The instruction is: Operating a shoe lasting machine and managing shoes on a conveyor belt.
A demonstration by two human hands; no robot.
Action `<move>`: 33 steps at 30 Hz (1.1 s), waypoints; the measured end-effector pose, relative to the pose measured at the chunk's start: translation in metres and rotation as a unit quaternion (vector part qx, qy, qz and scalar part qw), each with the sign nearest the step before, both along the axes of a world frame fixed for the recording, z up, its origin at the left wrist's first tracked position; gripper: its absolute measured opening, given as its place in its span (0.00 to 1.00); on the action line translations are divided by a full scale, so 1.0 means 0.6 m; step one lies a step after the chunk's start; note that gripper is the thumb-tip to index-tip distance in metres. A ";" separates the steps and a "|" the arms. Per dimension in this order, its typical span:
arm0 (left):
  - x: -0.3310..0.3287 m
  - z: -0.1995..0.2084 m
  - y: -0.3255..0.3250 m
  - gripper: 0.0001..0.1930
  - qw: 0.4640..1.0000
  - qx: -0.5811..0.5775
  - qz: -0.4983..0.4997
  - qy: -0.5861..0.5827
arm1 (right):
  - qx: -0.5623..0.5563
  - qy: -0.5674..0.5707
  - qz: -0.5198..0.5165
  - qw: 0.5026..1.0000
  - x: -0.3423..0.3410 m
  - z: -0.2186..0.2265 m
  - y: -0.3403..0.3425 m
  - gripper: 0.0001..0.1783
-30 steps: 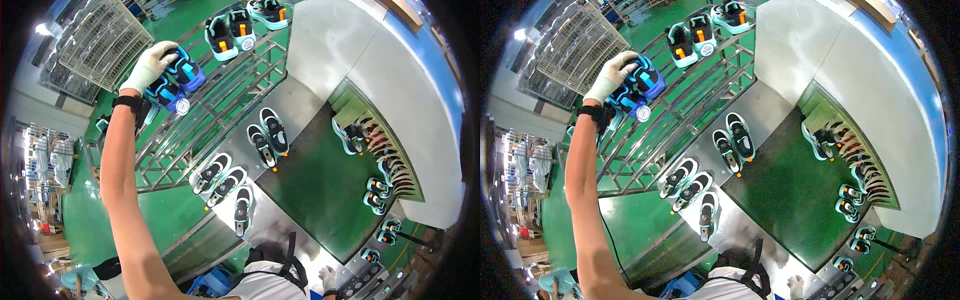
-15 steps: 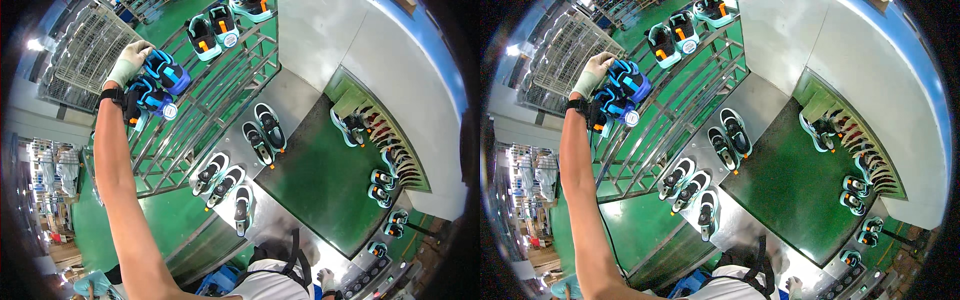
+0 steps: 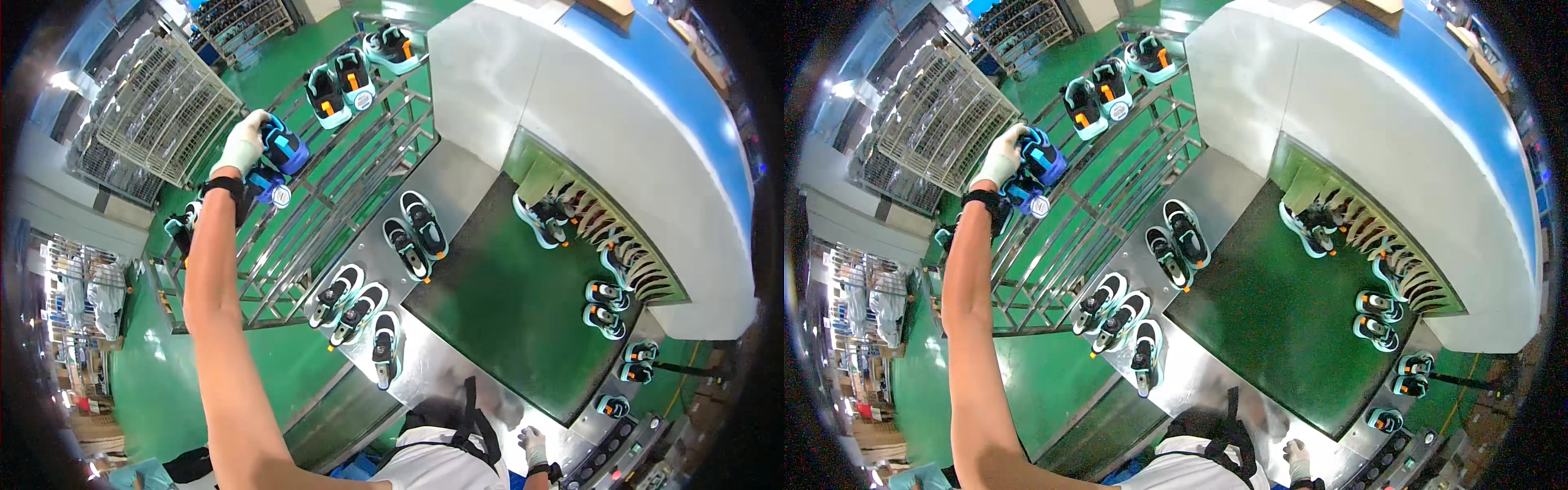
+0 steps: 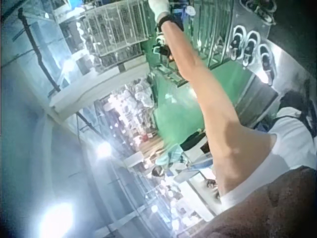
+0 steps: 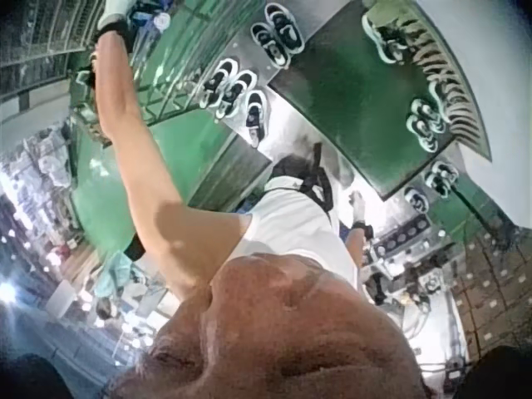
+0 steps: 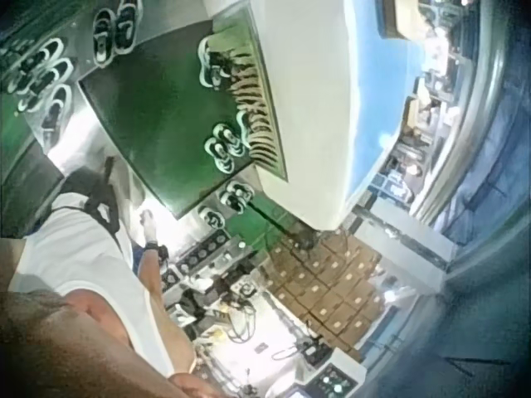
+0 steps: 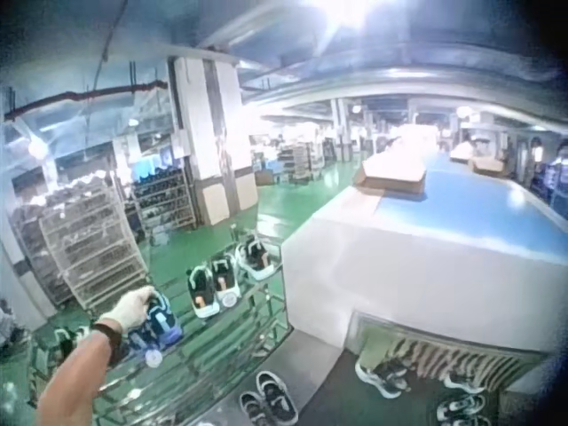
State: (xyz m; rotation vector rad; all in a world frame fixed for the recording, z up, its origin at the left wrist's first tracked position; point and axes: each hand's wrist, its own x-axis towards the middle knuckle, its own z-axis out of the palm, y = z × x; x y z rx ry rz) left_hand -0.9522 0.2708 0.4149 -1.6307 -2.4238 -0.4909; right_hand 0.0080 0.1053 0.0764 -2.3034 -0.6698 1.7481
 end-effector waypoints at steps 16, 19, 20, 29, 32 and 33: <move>0.962 -0.375 -0.319 0.29 0.895 -0.098 -0.289 -0.326 | 0.087 0.060 -0.004 0.994 0.127 -0.068 -0.140 0.27; 1.016 -0.432 -0.390 0.33 0.882 -0.158 -0.258 -0.361 | 0.113 0.075 -0.041 0.990 0.149 -0.086 -0.145 0.25; 1.035 -0.426 -0.398 0.33 0.868 -0.200 -0.236 -0.388 | 0.133 0.052 -0.045 0.989 0.177 -0.108 -0.154 0.25; 0.987 -0.499 -0.379 0.32 0.884 -0.232 -0.118 -0.388 | 0.130 0.017 -0.034 0.991 0.239 -0.045 -0.226 0.27; 0.986 -0.540 -0.308 0.31 0.893 -0.209 -0.161 -0.364 | 0.130 -0.010 -0.142 0.981 0.259 -0.035 -0.307 0.27; 0.966 -0.569 -0.288 0.32 0.894 -0.223 -0.165 -0.352 | 0.136 -0.037 -0.120 0.983 0.244 -0.021 -0.314 0.24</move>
